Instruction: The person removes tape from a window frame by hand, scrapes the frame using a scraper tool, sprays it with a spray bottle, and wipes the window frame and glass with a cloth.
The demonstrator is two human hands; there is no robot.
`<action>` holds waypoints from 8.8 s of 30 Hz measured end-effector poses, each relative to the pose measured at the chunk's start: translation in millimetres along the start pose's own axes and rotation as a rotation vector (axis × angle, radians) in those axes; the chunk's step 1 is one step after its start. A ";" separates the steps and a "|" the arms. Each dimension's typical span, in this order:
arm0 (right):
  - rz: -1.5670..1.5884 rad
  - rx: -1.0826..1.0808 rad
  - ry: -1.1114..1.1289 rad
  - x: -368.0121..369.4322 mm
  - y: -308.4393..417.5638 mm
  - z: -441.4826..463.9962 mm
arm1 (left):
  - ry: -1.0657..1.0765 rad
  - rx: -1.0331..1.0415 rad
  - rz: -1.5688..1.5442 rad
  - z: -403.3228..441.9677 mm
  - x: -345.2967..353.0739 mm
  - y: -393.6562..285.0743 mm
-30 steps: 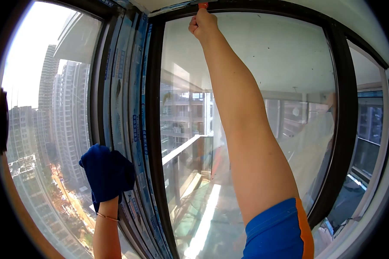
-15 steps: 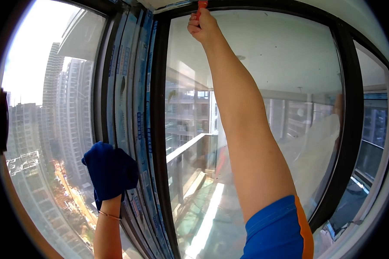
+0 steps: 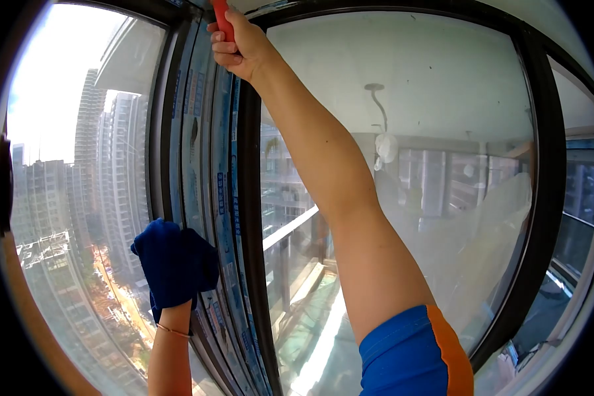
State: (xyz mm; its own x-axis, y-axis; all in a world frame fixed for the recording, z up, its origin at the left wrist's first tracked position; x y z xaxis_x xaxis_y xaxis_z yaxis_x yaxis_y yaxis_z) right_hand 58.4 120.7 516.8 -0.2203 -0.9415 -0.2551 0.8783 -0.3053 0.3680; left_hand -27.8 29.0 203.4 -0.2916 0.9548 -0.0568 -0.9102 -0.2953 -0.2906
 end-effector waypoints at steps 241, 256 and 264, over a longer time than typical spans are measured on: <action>-2.170 0.012 -0.432 -81.7 108.0 49.4 | 0.289 -0.297 -1.243 -9.4 99.7 48.3; -2.474 0.023 -0.219 -68.5 129.9 38.4 | 0.355 -0.238 -1.134 -8.7 94.7 42.7; -2.587 0.102 -0.311 -84.7 103.7 52.7 | 0.423 -0.269 -0.898 -11.9 96.0 45.2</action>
State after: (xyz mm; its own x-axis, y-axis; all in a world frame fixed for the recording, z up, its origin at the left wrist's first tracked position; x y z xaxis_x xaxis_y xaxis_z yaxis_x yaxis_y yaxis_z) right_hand 145.9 161.2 623.7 -0.2570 0.9662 0.0194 -0.9441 -0.2467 -0.2187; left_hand -93.5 107.7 173.5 0.6387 0.7689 -0.0295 -0.6302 0.5007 -0.5934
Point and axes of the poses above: each hand's wrist, its own z-axis towards the middle knuckle, its own x-axis out of the palm, y = z × x, the point moved 8 cm from there along z, towards the middle knuckle, and after that the axes turned 12 degrees about -x, right-handed, at the moved point
